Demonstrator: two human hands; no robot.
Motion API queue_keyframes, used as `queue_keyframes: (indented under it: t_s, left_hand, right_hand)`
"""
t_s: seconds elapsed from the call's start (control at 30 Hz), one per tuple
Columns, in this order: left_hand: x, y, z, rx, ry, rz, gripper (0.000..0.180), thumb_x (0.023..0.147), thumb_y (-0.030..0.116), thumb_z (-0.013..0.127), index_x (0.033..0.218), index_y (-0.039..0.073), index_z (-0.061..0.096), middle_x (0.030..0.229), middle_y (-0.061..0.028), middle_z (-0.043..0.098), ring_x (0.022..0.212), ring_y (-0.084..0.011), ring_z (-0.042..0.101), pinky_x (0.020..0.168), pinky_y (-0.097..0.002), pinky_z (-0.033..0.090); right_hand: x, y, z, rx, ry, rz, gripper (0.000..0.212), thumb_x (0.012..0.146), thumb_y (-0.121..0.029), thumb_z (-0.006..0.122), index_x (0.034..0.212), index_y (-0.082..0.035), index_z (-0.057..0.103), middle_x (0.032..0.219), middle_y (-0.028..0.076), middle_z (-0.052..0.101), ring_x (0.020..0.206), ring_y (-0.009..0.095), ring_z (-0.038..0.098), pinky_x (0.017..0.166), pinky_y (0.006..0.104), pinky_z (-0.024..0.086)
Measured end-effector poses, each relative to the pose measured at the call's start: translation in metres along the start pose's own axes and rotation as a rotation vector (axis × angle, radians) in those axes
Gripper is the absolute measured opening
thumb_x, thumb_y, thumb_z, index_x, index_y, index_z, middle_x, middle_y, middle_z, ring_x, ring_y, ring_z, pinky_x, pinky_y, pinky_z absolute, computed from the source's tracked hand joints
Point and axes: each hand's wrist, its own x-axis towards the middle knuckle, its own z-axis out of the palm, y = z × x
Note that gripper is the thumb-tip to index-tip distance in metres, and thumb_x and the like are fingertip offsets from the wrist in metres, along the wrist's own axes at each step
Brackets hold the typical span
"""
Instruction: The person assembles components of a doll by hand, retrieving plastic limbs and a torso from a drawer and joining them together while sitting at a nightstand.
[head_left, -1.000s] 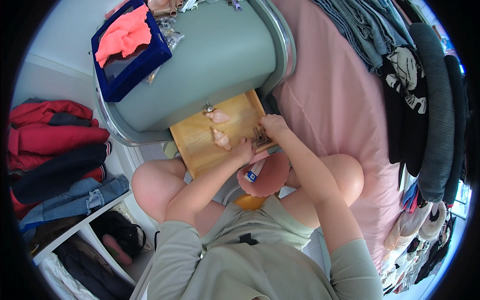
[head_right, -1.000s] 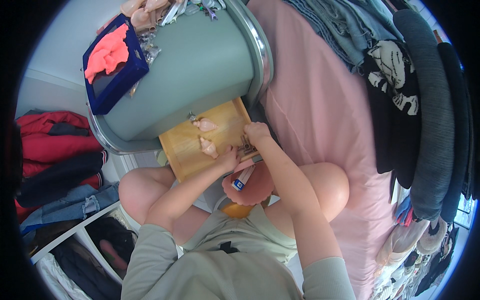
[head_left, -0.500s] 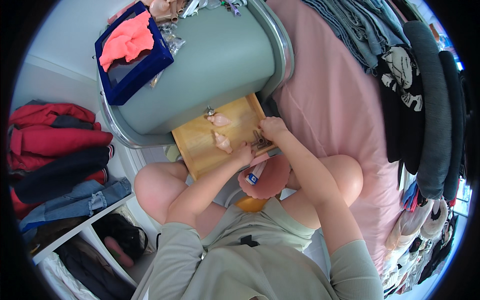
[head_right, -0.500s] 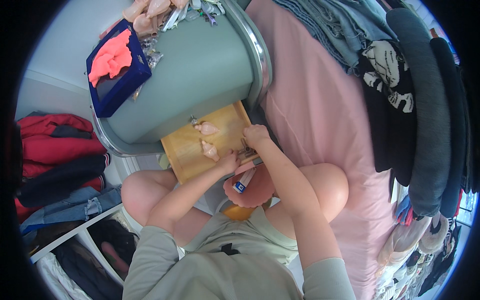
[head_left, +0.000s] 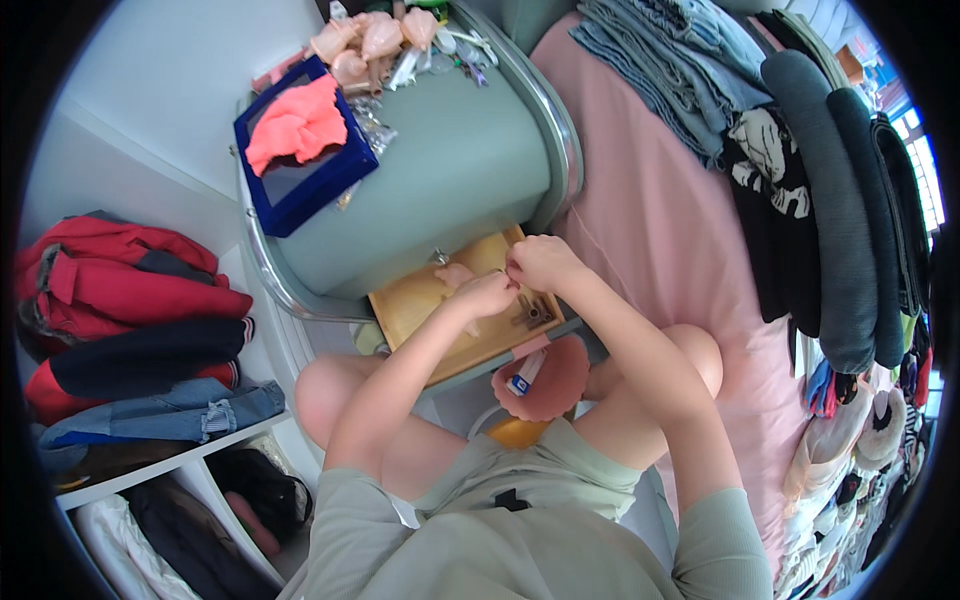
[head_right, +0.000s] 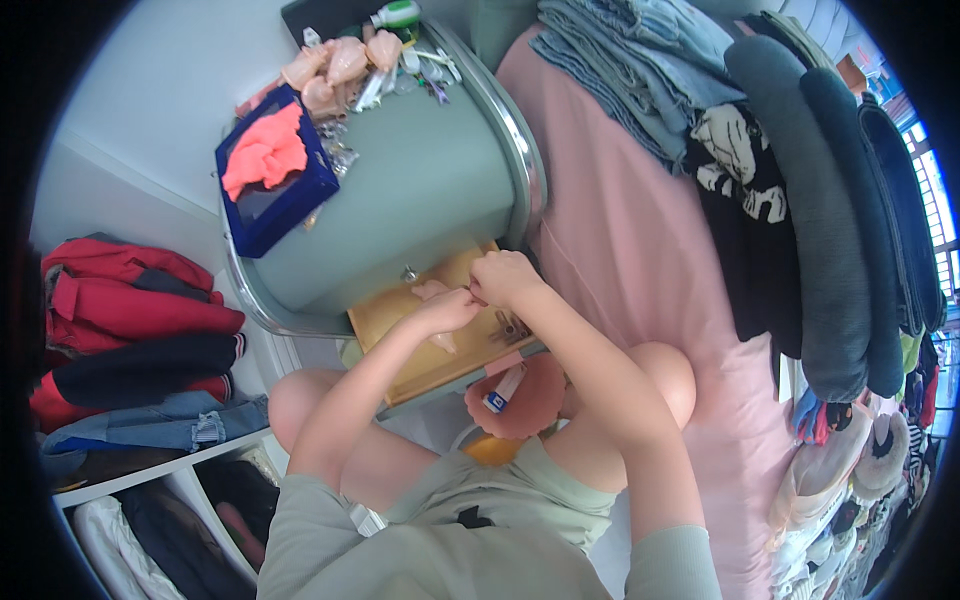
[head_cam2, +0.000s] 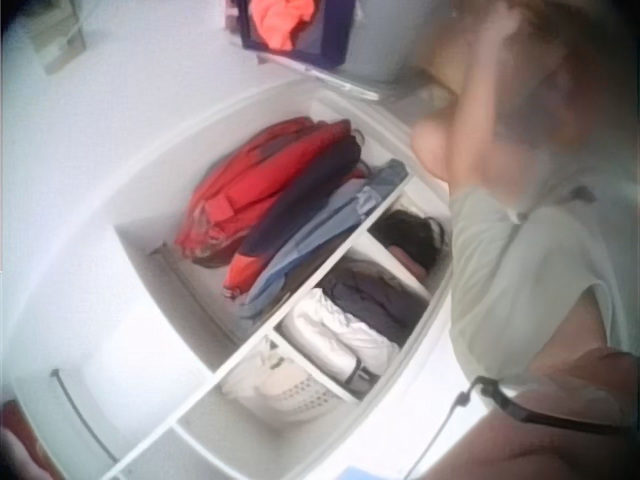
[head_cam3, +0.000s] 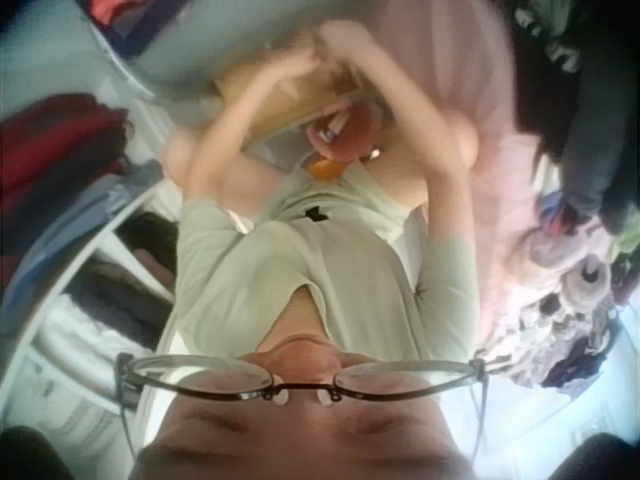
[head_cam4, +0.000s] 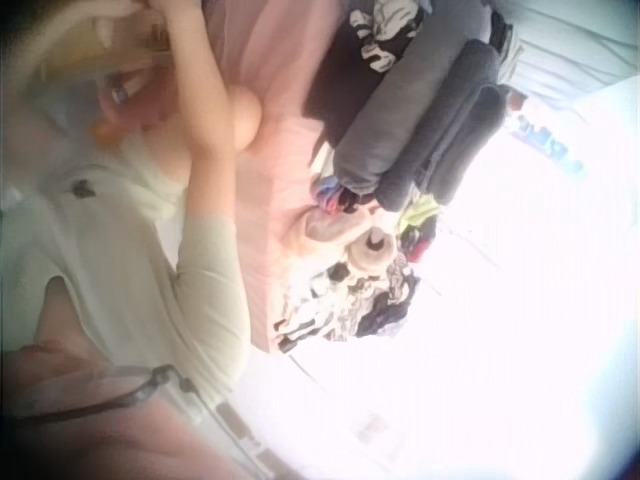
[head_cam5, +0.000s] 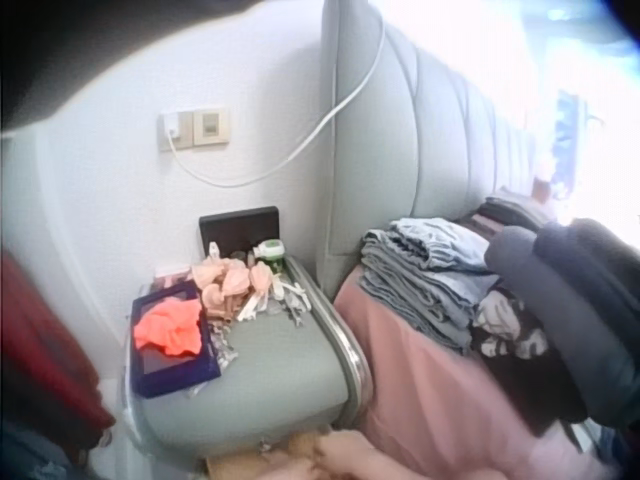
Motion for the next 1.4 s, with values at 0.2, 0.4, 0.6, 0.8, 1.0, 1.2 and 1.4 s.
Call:
queue_keyframes:
  t_s: [0.2, 0.4, 0.6, 0.8, 1.0, 1.2, 1.4]
  left_hand:
    - [-0.049, 0.008, -0.074, -0.275, 0.214, 0.160, 0.032, 0.085, 0.029, 0.043, 0.093, 0.004, 0.060, 0.089, -0.0145, 0.061, 0.083, -0.0302, 0.058, 0.072, -0.0382, 0.044]
    - [-0.072, -0.006, -0.112, -0.470, 0.530, 0.252, 0.022, 0.085, 0.016, 0.047, 0.098, 0.003, 0.060, 0.097, -0.0104, 0.059, 0.079, -0.0216, 0.058, 0.070, -0.0301, 0.045]
    - [-0.070, 0.006, -0.144, -0.544, 0.801, 0.314, 0.021, 0.082, 0.011, 0.050, 0.101, 0.004, 0.056, 0.098, -0.0111, 0.057, 0.081, -0.0205, 0.058, 0.069, -0.0290, 0.046]
    - [-0.036, -0.014, -0.198, -0.870, 0.870, 0.365, 0.046, 0.084, 0.011, 0.050, 0.127, 0.000, 0.036, 0.122, -0.0163, 0.047, 0.097, -0.0202, 0.055, 0.079, -0.0278, 0.044]
    - [-0.020, -0.003, -0.228, -1.113, 0.900, 0.192, 0.066, 0.084, 0.017, 0.048, 0.137, 0.002, 0.011, 0.135, -0.0186, 0.029, 0.117, -0.0215, 0.039, 0.093, -0.0284, 0.034]
    - [0.020, -0.018, -0.232, -0.852, 1.058, 0.280, 0.084, 0.078, 0.017, 0.054, 0.135, -0.004, -0.005, 0.139, -0.0224, 0.011, 0.127, -0.0308, 0.024, 0.100, -0.0350, 0.026]
    - [0.034, -0.012, -0.235, -0.988, 1.073, 0.208, 0.080, 0.078, 0.014, 0.050, 0.135, -0.002, -0.003, 0.138, -0.0204, 0.005, 0.127, -0.0331, 0.022, 0.099, -0.0339, 0.029]
  right_hand:
    - [-0.007, -0.027, -0.071, 0.315, 0.267, -0.014, 0.016, 0.074, -0.021, 0.054, 0.078, -0.010, 0.065, 0.071, 0.009, 0.063, 0.068, 0.025, 0.062, 0.063, 0.0359, 0.048]
    - [0.006, -0.049, -0.095, 0.643, 0.426, -0.082, 0.019, 0.078, -0.019, 0.054, 0.090, -0.010, 0.065, 0.078, 0.009, 0.064, 0.066, 0.023, 0.061, 0.063, 0.0329, 0.048]
    - [0.044, -0.045, -0.114, 0.763, 0.487, -0.133, 0.025, 0.078, -0.012, 0.053, 0.101, -0.007, 0.060, 0.082, 0.009, 0.064, 0.065, 0.018, 0.062, 0.061, 0.0288, 0.049]
    - [0.103, -0.045, -0.135, 1.033, 0.510, -0.177, 0.035, 0.080, -0.006, 0.051, 0.114, -0.005, 0.052, 0.091, 0.005, 0.061, 0.070, 0.010, 0.060, 0.060, 0.0209, 0.045]
    - [0.162, -0.037, -0.148, 1.110, 0.595, -0.137, 0.038, 0.078, -0.008, 0.051, 0.116, -0.006, 0.051, 0.101, 0.005, 0.059, 0.074, 0.011, 0.061, 0.058, 0.0213, 0.044]
    - [0.218, -0.031, -0.166, 0.965, 0.756, -0.057, 0.042, 0.069, -0.012, 0.054, 0.110, -0.003, 0.055, 0.106, 0.016, 0.058, 0.084, 0.027, 0.061, 0.076, 0.0347, 0.047]
    - [0.244, -0.007, -0.165, 0.729, 0.834, -0.089, 0.043, 0.073, -0.011, 0.052, 0.116, -0.001, 0.050, 0.102, 0.017, 0.059, 0.075, 0.022, 0.060, 0.070, 0.0316, 0.047]
